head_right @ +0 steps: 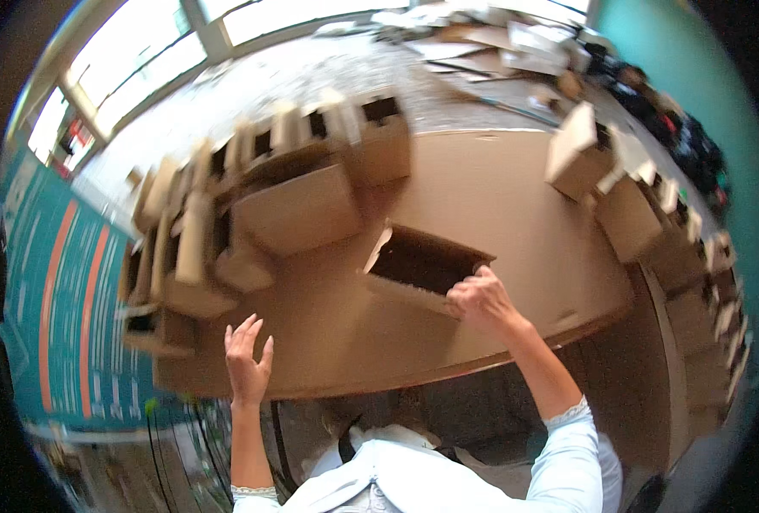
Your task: The person places green-capped bottles into cardboard boxes and closes the box flaps.
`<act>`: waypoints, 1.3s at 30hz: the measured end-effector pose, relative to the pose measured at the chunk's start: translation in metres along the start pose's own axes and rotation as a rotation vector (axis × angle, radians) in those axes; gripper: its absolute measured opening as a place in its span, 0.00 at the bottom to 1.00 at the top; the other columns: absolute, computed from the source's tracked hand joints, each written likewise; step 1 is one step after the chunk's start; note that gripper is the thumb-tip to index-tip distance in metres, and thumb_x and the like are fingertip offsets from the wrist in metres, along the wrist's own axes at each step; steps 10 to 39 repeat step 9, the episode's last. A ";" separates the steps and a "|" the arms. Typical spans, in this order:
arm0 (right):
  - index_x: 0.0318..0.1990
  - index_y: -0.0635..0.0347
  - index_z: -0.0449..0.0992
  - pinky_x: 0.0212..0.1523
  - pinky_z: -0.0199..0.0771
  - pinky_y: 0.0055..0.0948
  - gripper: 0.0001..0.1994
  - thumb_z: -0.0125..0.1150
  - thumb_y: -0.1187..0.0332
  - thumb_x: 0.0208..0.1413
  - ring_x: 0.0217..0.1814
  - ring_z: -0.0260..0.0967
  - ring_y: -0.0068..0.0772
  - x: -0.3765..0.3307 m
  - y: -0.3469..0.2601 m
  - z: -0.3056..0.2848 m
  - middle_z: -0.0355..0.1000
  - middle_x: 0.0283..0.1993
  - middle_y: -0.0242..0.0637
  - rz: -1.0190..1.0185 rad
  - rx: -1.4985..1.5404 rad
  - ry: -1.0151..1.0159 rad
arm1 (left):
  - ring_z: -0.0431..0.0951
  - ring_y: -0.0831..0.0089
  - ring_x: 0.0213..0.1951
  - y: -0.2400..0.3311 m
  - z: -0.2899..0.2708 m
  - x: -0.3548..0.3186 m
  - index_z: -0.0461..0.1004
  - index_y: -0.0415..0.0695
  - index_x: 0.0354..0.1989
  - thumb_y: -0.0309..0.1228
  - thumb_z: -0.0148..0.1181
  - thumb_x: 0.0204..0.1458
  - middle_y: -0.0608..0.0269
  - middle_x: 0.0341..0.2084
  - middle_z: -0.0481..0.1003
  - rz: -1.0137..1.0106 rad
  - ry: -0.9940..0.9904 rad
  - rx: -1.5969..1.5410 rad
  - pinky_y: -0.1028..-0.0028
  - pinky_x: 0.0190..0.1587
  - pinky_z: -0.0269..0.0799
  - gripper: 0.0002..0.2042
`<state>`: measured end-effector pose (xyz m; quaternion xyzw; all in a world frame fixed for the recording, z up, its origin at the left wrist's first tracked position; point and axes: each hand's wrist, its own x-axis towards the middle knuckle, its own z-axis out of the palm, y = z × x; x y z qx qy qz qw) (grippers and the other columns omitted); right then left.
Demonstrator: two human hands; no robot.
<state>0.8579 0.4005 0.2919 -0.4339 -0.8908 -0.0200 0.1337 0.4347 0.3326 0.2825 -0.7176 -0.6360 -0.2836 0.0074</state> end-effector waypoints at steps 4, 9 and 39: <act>0.22 0.53 0.72 0.34 0.64 0.35 0.11 0.62 0.62 0.53 0.30 0.72 0.35 0.056 -0.115 0.023 0.71 0.23 0.33 -0.205 0.080 -0.084 | 0.78 0.56 0.47 -0.065 -0.056 -0.084 0.78 0.37 0.42 0.25 0.59 0.53 0.52 0.41 0.79 -0.233 0.225 -0.014 0.58 0.60 0.65 0.10; 0.22 0.54 0.72 0.34 0.65 0.35 0.11 0.62 0.62 0.54 0.33 0.72 0.34 0.112 -0.219 0.044 0.72 0.25 0.32 -0.345 0.064 -0.148 | 0.81 0.57 0.41 -0.222 -0.102 -0.248 0.80 0.39 0.40 0.27 0.58 0.57 0.52 0.38 0.81 -0.921 0.434 0.035 0.65 0.48 0.74 0.08; 0.22 0.54 0.72 0.34 0.65 0.35 0.11 0.62 0.62 0.54 0.33 0.72 0.34 0.112 -0.219 0.044 0.72 0.25 0.32 -0.345 0.064 -0.148 | 0.81 0.57 0.41 -0.222 -0.102 -0.248 0.80 0.39 0.40 0.27 0.58 0.57 0.52 0.38 0.81 -0.921 0.434 0.035 0.65 0.48 0.74 0.08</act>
